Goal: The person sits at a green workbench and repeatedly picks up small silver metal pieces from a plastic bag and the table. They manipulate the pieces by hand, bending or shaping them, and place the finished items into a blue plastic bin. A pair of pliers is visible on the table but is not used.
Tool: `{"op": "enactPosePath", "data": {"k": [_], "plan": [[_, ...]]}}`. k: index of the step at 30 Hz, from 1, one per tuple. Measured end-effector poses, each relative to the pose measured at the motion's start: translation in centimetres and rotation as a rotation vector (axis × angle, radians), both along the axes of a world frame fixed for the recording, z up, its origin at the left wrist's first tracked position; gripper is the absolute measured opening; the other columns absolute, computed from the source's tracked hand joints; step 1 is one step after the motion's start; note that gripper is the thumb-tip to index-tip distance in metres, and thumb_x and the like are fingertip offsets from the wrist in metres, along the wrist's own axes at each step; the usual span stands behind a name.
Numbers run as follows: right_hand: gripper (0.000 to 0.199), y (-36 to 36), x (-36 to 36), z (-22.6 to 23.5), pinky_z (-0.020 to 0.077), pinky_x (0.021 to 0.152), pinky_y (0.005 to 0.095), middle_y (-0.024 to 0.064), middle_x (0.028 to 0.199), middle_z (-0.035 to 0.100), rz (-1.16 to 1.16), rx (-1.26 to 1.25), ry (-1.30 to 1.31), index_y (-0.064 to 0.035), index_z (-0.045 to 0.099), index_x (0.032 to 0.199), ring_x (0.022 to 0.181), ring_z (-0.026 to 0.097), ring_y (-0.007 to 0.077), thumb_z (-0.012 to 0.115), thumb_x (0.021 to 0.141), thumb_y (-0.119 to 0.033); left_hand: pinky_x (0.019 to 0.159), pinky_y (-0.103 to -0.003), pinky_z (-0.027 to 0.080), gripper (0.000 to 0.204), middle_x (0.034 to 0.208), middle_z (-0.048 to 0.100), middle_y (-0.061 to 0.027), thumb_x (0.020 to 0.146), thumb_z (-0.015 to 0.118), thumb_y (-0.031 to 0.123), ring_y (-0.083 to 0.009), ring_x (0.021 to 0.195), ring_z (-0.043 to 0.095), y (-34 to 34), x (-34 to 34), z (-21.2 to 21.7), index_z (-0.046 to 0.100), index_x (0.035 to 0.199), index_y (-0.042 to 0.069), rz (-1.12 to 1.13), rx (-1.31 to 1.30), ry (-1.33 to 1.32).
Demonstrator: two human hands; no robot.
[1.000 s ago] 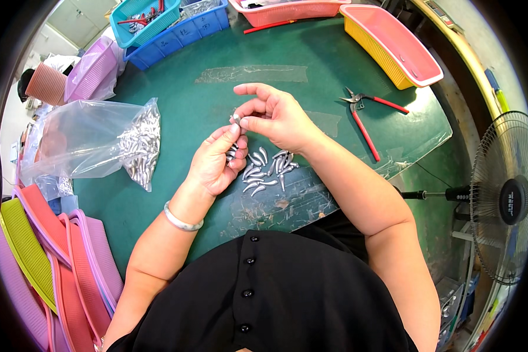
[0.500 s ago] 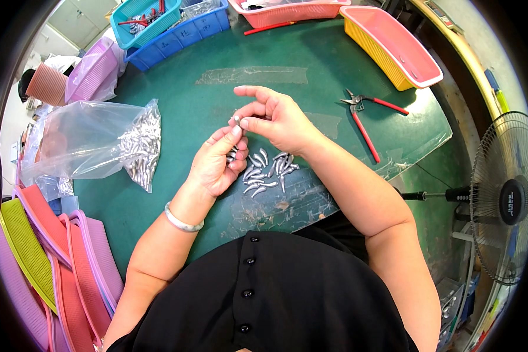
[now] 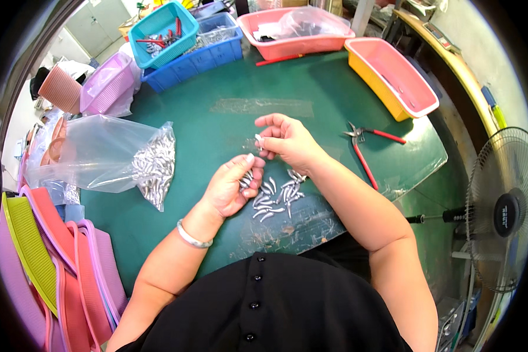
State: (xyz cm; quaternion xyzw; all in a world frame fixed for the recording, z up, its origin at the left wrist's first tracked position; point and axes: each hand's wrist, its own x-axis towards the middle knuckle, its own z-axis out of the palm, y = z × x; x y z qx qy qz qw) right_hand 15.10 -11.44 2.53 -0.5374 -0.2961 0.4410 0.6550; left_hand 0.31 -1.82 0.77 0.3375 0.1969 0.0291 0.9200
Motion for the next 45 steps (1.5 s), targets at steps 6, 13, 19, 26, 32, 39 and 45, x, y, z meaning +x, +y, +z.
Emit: {"op": "enactPosePath", "data": {"k": [6, 13, 19, 26, 32, 39, 45], "plan": [[0.019, 8.8, 5.4, 3.0, 0.0462, 0.045, 0.0269, 0.0088, 0.073, 0.058, -0.033, -0.228, -0.283, 0.0033, 0.055, 0.094, 0.055, 0.057, 0.0154, 0.058, 0.075, 0.004, 0.045, -0.018, 0.036, 0.013, 0.072, 0.054, -0.0044, 0.089, 0.053, 0.014, -0.0099, 0.059, 0.048, 0.4, 0.1, -0.4, 0.056, 0.092, 0.002, -0.05, 0.008, -0.016], [0.049, 18.7, 10.8, 11.4, 0.0493, 0.064, 0.0281, 0.0151, 0.089, 0.061, -0.357, 0.07, -0.277, 0.0058, 0.045, 0.12, 0.075, 0.06, 0.0184, 0.062, 0.074, -0.002, 0.046, -0.018, 0.036, 0.014, 0.075, 0.054, -0.0044, 0.09, 0.052, 0.014, -0.0101, 0.061, 0.049, 0.6, -0.2, -0.7, 0.056, 0.096, 0.002, -0.102, -0.006, -0.087], [0.037, 13.3, 9.1, 5.3, 0.0443, 0.055, 0.027, 0.0056, 0.076, 0.06, -0.024, -0.125, -0.714, 0.003, 0.057, 0.106, 0.061, 0.053, 0.0121, 0.063, 0.072, -0.01, 0.045, -0.018, 0.034, 0.013, 0.075, 0.055, -0.0044, 0.089, 0.053, 0.012, -0.0106, 0.062, 0.049, 0.7, -0.2, -0.5, 0.056, 0.097, 0.002, -0.109, 0.011, -0.056], [0.033, 0.8, 2.7, 1.3, 0.0456, 0.083, 0.0274, 0.0082, 0.103, 0.06, 0.171, -0.251, -0.735, 0.0042, 0.052, 0.112, 0.094, 0.056, 0.013, 0.058, 0.08, -0.001, 0.039, -0.015, 0.031, 0.011, 0.073, 0.054, -0.0041, 0.086, 0.057, 0.011, -0.0089, 0.059, 0.048, 0.7, -0.2, 0.2, 0.055, 0.094, 0.004, -0.093, 0.019, 0.063], [0.052, -5.2, -2.5, 2.3, 0.041, 0.09, 0.0393, 0.0178, 0.116, 0.051, 0.267, -0.003, -1.25, -0.0037, 0.051, 0.116, 0.107, 0.05, 0.0324, 0.071, 0.07, -0.019, 0.038, -0.014, 0.03, 0.009, 0.071, 0.053, -0.0023, 0.085, 0.057, 0.011, -0.006, 0.055, 0.045, 2.2, -2.9, 6.6, 0.057, 0.091, 0.004, 0.052, 0.28, 0.018], [0.059, -6.6, -5.5, 1.3, 0.0304, 0.099, 0.0442, 0.0159, 0.129, 0.042, 0.36, 0.0, -1.477, -0.0092, 0.05, 0.12, 0.121, 0.037, 0.0363, 0.071, 0.069, -0.03, 0.039, -0.013, 0.028, 0.013, 0.068, 0.052, 0.001, 0.087, 0.056, 0.014, -0.0027, 0.055, 0.044, 7.7, -8.8, 19.5, 0.059, 0.095, 0.004, 0.35, 0.958, -0.091], [0.038, -6.4, -5.6, 0.2, 0.035, 0.095, 0.0424, 0.0112, 0.117, 0.053, 0.325, 0.148, -1.504, -0.0072, 0.059, 0.106, 0.115, 0.043, 0.0322, 0.068, 0.072, -0.021, 0.041, -0.017, 0.033, 0.008, 0.067, 0.053, -0.0011, 0.082, 0.059, 0.011, -0.0059, 0.053, 0.045, 17.0, -13.6, 23.2, 0.059, 0.086, 0.004, 0.68, 1.291, 0.395]]}}
